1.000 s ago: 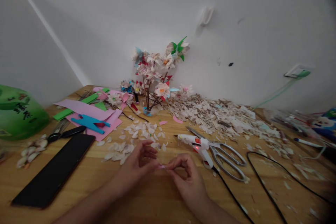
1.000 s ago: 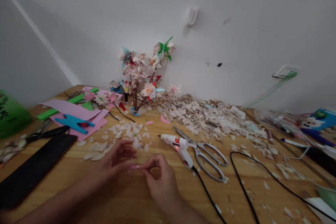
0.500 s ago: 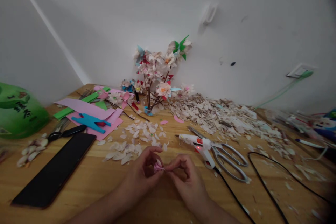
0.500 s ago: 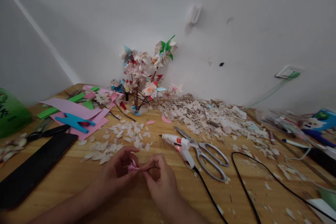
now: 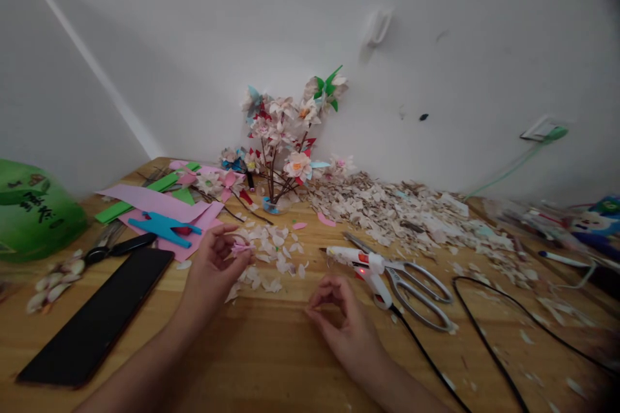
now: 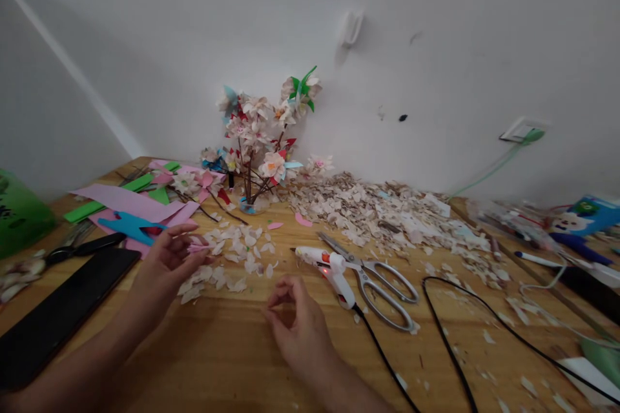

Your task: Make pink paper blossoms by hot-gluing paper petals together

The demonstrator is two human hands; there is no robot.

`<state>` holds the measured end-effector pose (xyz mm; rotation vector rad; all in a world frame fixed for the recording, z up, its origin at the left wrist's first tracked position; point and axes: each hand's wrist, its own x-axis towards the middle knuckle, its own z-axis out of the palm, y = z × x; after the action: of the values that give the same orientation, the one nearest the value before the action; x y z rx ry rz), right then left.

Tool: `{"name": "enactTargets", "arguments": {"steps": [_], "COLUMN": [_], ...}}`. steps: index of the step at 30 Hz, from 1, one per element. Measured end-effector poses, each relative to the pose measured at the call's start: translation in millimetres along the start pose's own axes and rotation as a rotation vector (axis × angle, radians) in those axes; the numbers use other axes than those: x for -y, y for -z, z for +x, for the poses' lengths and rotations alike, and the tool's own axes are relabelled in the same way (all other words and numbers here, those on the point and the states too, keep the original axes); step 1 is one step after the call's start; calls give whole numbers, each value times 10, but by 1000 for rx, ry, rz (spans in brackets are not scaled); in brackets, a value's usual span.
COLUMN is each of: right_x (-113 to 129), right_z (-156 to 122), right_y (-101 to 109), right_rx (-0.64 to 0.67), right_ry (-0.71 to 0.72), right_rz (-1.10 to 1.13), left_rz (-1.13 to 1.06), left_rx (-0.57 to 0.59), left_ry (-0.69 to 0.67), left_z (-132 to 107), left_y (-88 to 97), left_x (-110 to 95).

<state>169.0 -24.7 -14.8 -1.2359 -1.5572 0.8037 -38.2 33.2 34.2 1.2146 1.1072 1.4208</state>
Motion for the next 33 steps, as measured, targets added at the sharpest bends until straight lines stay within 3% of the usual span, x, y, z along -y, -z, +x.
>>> {"name": "enactTargets", "arguments": {"steps": [3, 8, 11, 18, 21, 24, 29, 33], "right_x": [28, 125, 179, 307, 370, 380, 230, 82], "right_z": [12, 77, 130, 177, 168, 161, 229, 346], "right_y": [22, 159, 255, 402, 568, 847, 1330, 1394], "right_rx": [40, 77, 111, 381, 523, 600, 502, 355], "right_ry": [-26, -94, -87, 76, 30, -110, -286, -253], "right_rz": [-7, -129, -254, -527, -653, -818, -889, -880], "left_rz": [78, 444, 615, 780, 777, 706, 705, 797], "left_rx": [58, 498, 639, 697, 687, 628, 403, 491], "left_ry": [-24, -23, -57, -164, -217, -218, -162, -229], "left_z": [-27, -276, -367, -374, -336, -235, -58, -61], "left_y": [-15, -140, -152, -89, -37, 25, 80, 68], "left_x": [95, 337, 350, 224, 111, 43, 158, 245]}}
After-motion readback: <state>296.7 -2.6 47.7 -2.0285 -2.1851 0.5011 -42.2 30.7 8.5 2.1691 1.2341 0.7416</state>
